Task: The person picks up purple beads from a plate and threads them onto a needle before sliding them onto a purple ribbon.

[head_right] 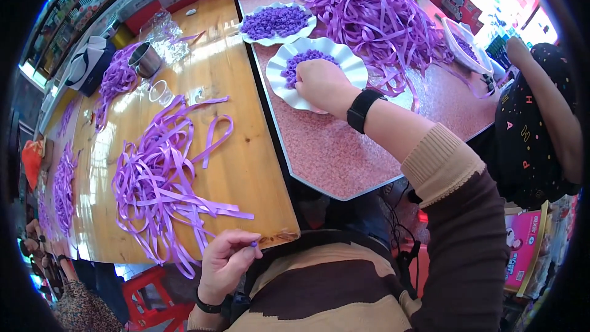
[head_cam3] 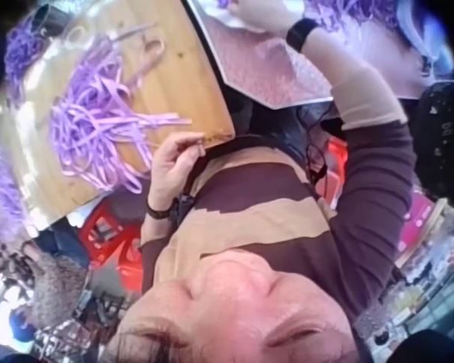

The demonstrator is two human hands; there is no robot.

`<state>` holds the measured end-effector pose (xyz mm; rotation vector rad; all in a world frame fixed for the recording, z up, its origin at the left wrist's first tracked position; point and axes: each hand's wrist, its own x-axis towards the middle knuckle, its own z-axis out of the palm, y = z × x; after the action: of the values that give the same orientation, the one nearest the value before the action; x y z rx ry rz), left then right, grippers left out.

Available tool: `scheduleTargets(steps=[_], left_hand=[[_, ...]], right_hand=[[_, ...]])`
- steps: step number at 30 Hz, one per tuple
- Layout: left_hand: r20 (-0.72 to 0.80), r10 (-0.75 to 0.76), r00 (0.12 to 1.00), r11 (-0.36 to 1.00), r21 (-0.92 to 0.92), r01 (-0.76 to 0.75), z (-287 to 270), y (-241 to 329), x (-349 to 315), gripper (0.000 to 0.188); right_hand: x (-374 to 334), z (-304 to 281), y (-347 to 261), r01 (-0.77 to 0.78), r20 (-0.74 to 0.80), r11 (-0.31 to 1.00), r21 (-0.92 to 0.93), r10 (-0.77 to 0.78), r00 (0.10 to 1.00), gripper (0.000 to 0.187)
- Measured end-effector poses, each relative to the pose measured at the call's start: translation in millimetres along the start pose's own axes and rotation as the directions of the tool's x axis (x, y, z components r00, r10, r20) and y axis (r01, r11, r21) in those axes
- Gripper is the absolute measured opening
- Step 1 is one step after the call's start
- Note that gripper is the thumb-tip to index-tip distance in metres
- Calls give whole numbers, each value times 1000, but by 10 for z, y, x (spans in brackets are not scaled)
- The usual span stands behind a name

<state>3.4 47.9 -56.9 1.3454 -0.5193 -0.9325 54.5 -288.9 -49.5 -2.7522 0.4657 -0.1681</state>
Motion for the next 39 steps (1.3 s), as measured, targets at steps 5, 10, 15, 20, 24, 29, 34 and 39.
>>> scheduleTargets(steps=[5,10,15,20,24,29,34,39], left_hand=[[54,90,995,993,77,-94,-34,-58,42,21],[50,94,994,992,81,-98,-9,-49,41,20],[58,84,995,992,90,-89,24,-28,31,20],[41,96,995,991,89,-99,60,-20,0,21],[-9,24,1000,999,43,-23,85,15,-50,23],[57,73,996,991,109,-79,112,-2,0,21],[118,160,980,975,140,-176,158,159,91,21],[199,344,918,896,221,-384,341,308,333,16]], right_hand=[[-19,-1,-3,-2,-9,999,-40,2,1000,13],[-7,41,54,77,-73,993,-85,-83,994,11],[54,150,205,259,-99,957,-131,-272,957,9],[53,157,173,307,-133,940,-147,-326,936,8],[26,43,184,230,-213,970,85,-208,955,12],[-258,-269,57,-141,21,648,749,191,981,17],[-1056,-576,-304,-265,252,126,956,111,961,22],[-1713,-392,-483,-336,382,-343,877,75,921,20]])
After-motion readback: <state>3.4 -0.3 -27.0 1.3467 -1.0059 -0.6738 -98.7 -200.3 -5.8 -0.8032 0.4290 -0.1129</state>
